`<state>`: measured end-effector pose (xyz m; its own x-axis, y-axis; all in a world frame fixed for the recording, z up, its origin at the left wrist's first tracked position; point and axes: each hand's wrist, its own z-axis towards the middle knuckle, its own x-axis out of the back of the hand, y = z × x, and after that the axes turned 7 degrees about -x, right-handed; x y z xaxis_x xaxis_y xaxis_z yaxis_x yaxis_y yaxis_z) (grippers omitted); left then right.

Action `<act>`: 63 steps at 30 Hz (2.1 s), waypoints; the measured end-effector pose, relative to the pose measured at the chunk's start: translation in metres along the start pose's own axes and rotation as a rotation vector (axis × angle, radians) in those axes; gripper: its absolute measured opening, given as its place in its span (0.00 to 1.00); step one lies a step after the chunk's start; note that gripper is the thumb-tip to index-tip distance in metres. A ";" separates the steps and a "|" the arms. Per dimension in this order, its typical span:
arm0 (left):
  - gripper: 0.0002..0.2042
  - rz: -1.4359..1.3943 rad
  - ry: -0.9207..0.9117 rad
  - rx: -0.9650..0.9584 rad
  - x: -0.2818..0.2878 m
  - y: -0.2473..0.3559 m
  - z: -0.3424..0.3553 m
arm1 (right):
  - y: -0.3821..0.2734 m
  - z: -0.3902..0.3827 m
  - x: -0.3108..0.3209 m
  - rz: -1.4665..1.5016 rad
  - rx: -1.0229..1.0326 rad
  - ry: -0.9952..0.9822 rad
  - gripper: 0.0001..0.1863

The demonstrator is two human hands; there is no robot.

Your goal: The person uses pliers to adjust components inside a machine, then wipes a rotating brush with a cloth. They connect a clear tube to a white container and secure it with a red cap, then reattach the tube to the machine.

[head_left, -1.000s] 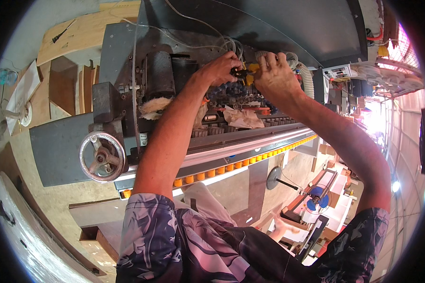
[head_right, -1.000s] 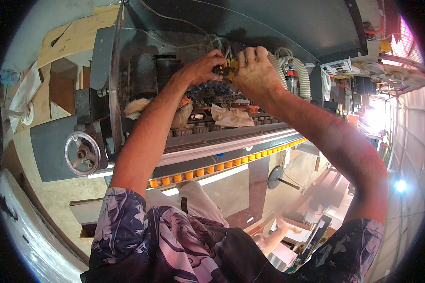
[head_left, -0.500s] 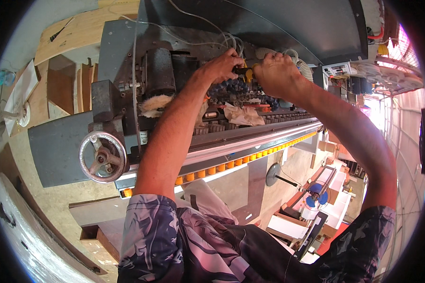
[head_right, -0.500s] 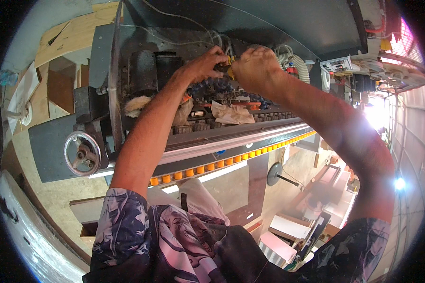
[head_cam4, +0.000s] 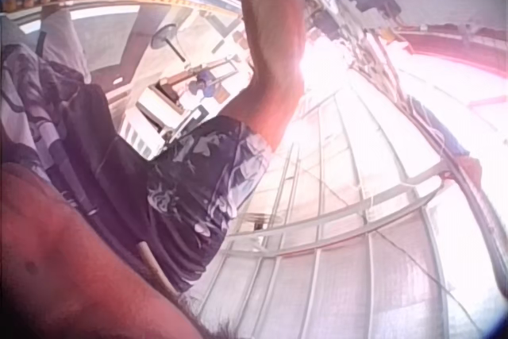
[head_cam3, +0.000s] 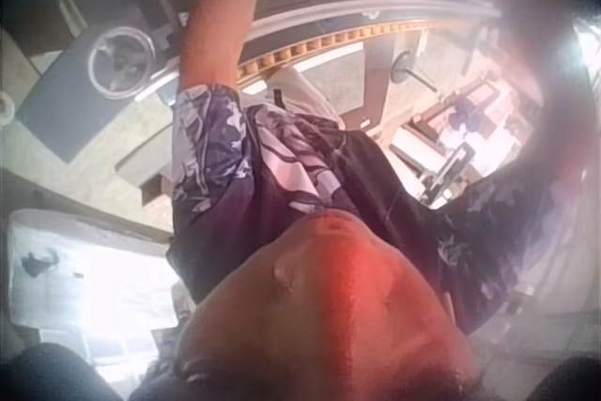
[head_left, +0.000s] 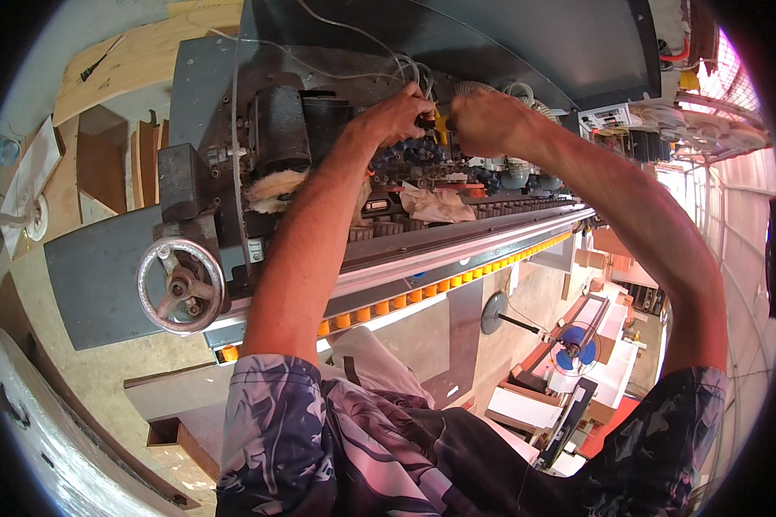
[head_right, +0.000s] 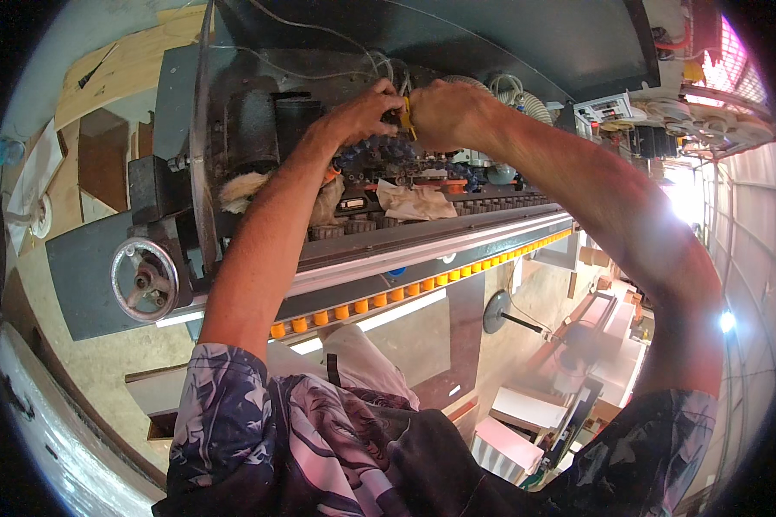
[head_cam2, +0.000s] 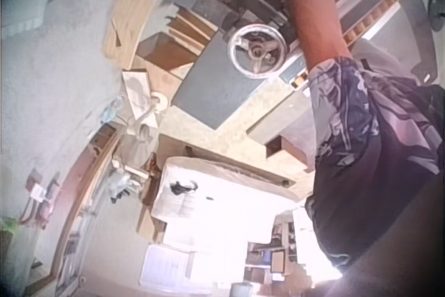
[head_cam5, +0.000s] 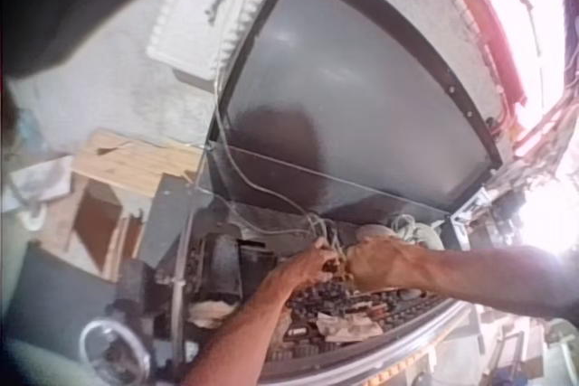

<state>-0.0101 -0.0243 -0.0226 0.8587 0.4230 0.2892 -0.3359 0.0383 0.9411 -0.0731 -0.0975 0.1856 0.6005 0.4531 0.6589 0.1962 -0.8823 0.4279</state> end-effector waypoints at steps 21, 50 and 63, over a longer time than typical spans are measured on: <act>0.11 0.815 -0.228 -0.109 0.032 0.097 0.007 | 0.113 0.021 -0.181 1.393 -0.538 0.040 0.27; 0.11 0.032 1.040 0.231 -0.056 0.177 -0.210 | -0.110 -0.039 -0.138 0.944 -0.002 -0.137 0.29; 0.09 0.035 1.132 0.297 -0.061 0.179 -0.271 | -0.123 -0.026 -0.138 0.820 0.034 -0.092 0.26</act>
<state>-0.2273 0.2020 0.0811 -0.0344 0.9902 0.1357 -0.1207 -0.1389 0.9829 -0.2006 -0.0480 0.0577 0.6239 -0.3477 0.6999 -0.3095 -0.9323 -0.1872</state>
